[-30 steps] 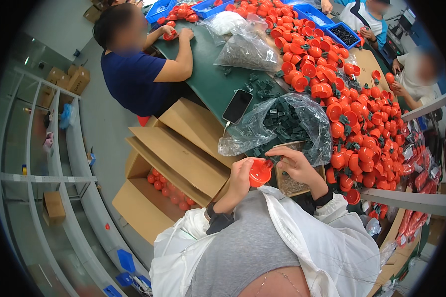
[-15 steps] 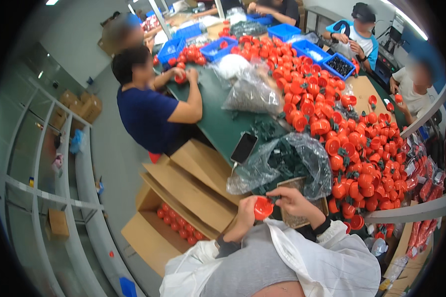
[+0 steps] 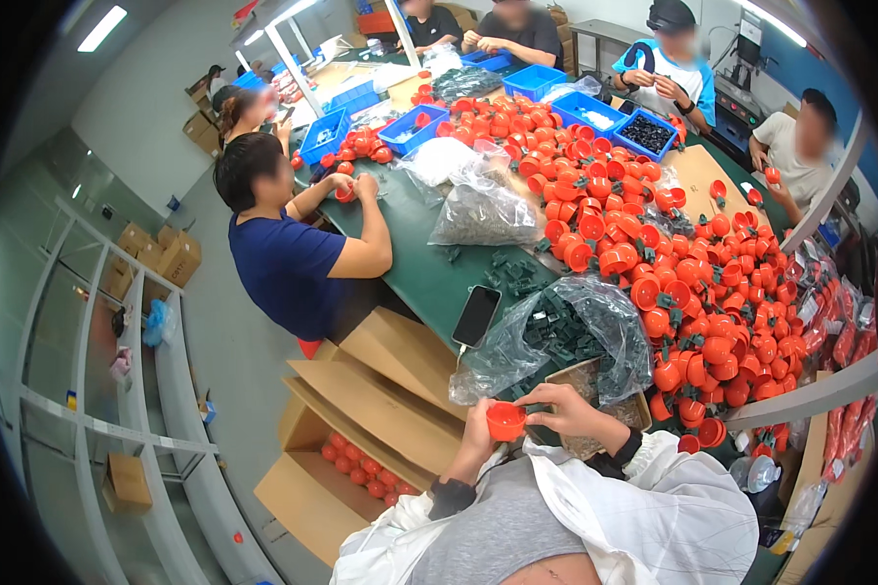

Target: Assembling small red plastic toy components by hand and packing them into a cardboard box.

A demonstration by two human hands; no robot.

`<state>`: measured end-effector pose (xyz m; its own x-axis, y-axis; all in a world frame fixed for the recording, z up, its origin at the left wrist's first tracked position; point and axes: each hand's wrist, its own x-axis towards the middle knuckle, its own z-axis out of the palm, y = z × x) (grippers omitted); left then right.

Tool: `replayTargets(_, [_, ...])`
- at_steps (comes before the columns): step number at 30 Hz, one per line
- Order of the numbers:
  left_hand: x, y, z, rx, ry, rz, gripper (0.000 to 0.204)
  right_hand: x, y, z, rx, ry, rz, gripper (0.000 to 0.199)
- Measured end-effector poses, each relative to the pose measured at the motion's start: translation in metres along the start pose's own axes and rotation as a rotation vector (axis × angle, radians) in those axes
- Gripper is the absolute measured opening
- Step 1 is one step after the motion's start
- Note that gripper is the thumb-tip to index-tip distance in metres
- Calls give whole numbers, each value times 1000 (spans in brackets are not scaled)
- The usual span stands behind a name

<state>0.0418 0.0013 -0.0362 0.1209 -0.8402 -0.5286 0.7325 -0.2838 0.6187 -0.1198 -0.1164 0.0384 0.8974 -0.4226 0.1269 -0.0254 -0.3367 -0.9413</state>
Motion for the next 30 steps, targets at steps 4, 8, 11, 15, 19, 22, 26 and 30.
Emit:
replayTargets(4, [-39, 22, 53, 346, 104, 435, 33, -2, -1, -2, 96, 26, 112, 30])
replayTargets(8, [-46, 23, 49, 453, 132, 549, 37, 0, -17, 4, -79, 47, -84, 32])
replayTargets(11, [-46, 38, 52, 246, 147, 455, 30, 9, -30, 5, -275, 121, -250, 33])
replayTargets(15, [-45, 45, 52, 167, 180, 476, 26, 18, -38, 4, -117, 40, -164, 33])
replayTargets(19, [-55, 32, 47, 161, 102, 542, 28, 19, -25, 14, 120, 95, -125, 25])
replayTargets(22, [-60, 30, 36, 183, -43, 517, 39, 10, -16, 12, 102, 103, -97, 22])
replayTargets(26, [-70, 73, -11, 349, 596, 1000, 19, -19, 23, -29, 32, 474, 53, 21])
replayTargets(30, [-121, 109, -118, 174, 1210, 1151, 24, -54, 47, -106, -477, 1004, 63, 16])
